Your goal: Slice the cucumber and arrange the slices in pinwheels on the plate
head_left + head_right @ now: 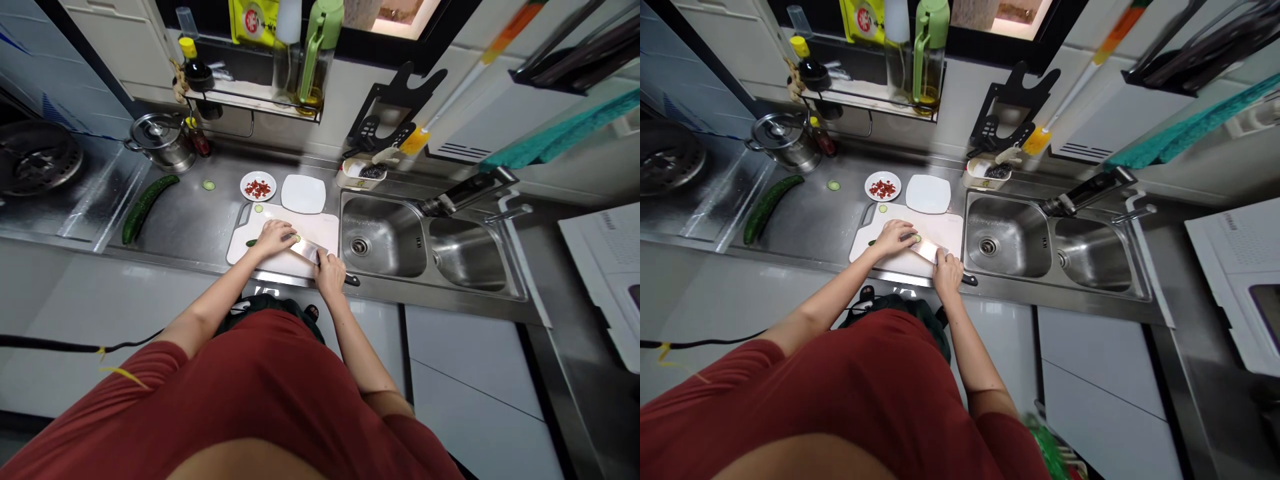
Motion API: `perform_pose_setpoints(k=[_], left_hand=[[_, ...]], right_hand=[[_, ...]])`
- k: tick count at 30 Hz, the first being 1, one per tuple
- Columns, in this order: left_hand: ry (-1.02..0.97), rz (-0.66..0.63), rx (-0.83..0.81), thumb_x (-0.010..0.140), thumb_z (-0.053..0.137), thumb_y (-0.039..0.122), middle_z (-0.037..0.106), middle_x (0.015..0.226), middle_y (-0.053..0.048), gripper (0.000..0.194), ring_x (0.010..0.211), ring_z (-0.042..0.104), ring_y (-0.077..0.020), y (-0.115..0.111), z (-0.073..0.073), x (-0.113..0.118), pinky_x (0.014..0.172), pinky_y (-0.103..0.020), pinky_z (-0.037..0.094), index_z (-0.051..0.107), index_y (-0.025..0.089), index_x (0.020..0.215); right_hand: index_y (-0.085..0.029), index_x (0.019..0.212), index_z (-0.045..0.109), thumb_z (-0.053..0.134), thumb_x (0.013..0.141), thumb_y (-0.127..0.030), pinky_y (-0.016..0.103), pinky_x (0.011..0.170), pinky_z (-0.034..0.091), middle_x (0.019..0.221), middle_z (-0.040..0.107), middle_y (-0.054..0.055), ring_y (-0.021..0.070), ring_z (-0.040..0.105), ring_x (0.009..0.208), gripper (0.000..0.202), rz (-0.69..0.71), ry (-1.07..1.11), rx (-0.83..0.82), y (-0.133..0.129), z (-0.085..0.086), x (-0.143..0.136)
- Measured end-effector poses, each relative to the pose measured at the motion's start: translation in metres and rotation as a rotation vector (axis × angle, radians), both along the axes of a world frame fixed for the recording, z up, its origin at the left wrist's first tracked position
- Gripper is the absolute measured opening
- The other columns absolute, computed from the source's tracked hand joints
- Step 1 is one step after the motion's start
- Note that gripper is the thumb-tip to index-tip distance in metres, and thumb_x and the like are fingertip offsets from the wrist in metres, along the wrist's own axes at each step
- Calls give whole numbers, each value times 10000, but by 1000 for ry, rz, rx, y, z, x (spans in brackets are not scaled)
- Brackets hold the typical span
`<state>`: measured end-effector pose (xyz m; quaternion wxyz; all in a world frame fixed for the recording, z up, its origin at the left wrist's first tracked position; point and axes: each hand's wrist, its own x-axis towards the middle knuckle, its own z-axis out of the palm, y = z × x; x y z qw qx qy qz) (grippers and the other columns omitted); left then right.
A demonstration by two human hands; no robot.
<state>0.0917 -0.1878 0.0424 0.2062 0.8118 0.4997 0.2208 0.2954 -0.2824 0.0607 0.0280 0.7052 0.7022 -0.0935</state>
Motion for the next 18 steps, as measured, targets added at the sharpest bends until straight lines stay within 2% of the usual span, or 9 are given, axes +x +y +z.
perform_pose_setpoints(k=[6,9,11,13,18], left_hand=[[-76,-45,-58,804,642,367,694,1057,-35,200,1029,594,-235,2,-5,6,968,-394,397,717,247,945],[-130,8,-65,778,653,309,697,922,-25,114,913,607,-212,1,-9,9,870,-357,441,697,231,848],[-176,97,-88,778,646,300,689,841,-21,91,832,607,-194,2,-13,9,800,-331,456,682,222,807],[-246,238,-140,784,637,315,683,789,-11,110,760,607,-173,6,-18,5,734,-304,461,674,217,818],[-384,672,-269,734,679,325,682,764,-7,152,693,619,-145,30,-47,-28,646,-257,456,653,194,807]], right_hand=[[-214,1380,468,483,913,-264,332,880,295,1087,581,114,253,478,1029,470,-14,11,6,-6,-7,3],[-216,1361,491,488,910,-258,323,888,296,1077,590,104,246,490,1025,453,-24,29,17,-8,-13,4],[-209,1360,493,490,908,-255,317,896,297,1086,594,104,241,497,1031,454,-38,38,10,-9,-16,6],[-201,1359,493,489,907,-249,312,902,301,1098,600,105,237,505,1040,455,-63,48,-2,-9,-21,8],[-192,1353,507,463,919,-248,305,899,327,1114,619,102,233,530,1043,440,-124,96,-4,-9,-32,16]])
